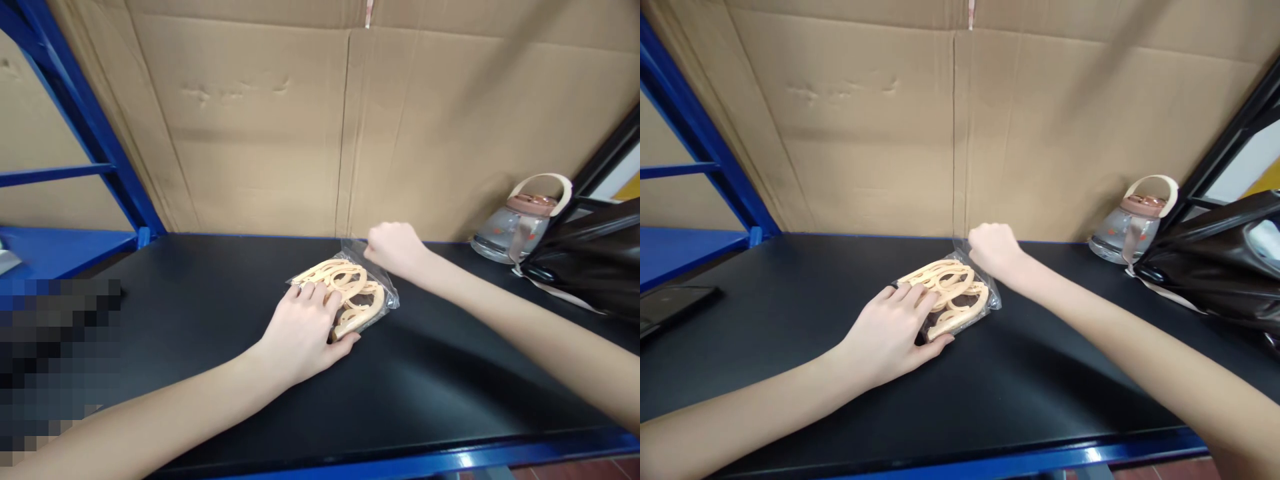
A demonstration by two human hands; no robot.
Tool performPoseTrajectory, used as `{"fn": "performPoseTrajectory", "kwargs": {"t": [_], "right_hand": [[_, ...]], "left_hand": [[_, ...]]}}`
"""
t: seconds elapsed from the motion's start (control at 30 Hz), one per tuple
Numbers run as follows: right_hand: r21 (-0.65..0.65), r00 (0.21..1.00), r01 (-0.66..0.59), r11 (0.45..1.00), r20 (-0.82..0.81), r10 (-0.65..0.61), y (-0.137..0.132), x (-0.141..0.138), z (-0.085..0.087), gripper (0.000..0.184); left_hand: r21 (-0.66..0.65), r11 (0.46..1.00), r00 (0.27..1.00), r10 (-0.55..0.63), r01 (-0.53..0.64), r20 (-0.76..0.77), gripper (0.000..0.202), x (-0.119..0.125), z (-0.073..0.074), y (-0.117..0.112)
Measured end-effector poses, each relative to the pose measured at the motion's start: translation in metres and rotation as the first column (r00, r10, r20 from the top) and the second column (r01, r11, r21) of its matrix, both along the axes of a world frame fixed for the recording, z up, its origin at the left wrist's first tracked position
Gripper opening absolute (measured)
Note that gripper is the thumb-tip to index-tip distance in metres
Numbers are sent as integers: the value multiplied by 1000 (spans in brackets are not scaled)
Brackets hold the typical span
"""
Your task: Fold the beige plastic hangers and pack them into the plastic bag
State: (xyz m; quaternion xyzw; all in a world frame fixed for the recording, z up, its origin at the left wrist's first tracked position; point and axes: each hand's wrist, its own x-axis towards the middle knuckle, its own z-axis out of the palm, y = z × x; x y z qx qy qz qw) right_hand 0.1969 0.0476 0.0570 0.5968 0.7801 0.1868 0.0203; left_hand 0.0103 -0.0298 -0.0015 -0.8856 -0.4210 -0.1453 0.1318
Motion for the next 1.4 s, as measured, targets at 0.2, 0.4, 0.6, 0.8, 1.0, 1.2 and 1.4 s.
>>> {"fn": "performPoseTrajectory", "kwargs": {"t": [0.2,0.4,0.6,0.8,1.0,1.2,1.4], "right_hand": [[-108,993,109,988,-33,-113,-2,49,-10,15],[22,962,-162,986,-219,163,-34,53,-10,23],[-373,758,-394,840,-649,68,-35,71,-17,13],[-556,639,-438,707,-745,-190,-21,80,-39,22],[-367,498,-400,840,-856,-137,-23,61,-48,26],[-197,320,-448,872,-946,-49,-25,58,-47,24],[-210,127,-530,821,-977,-169,-33,51,-41,31]], "left_hand": [[-107,994,999,-15,11,-40,49,-8,14,3],[-115,991,993,63,-74,-98,57,-12,20,11],[-227,956,980,163,-186,-117,48,-22,32,16],[-535,795,939,344,-285,11,50,-35,32,31],[-778,596,724,446,198,526,31,-29,13,46],[-685,370,288,707,628,646,23,-26,7,47],[-664,348,313,676,662,667,33,-21,9,37]]}}
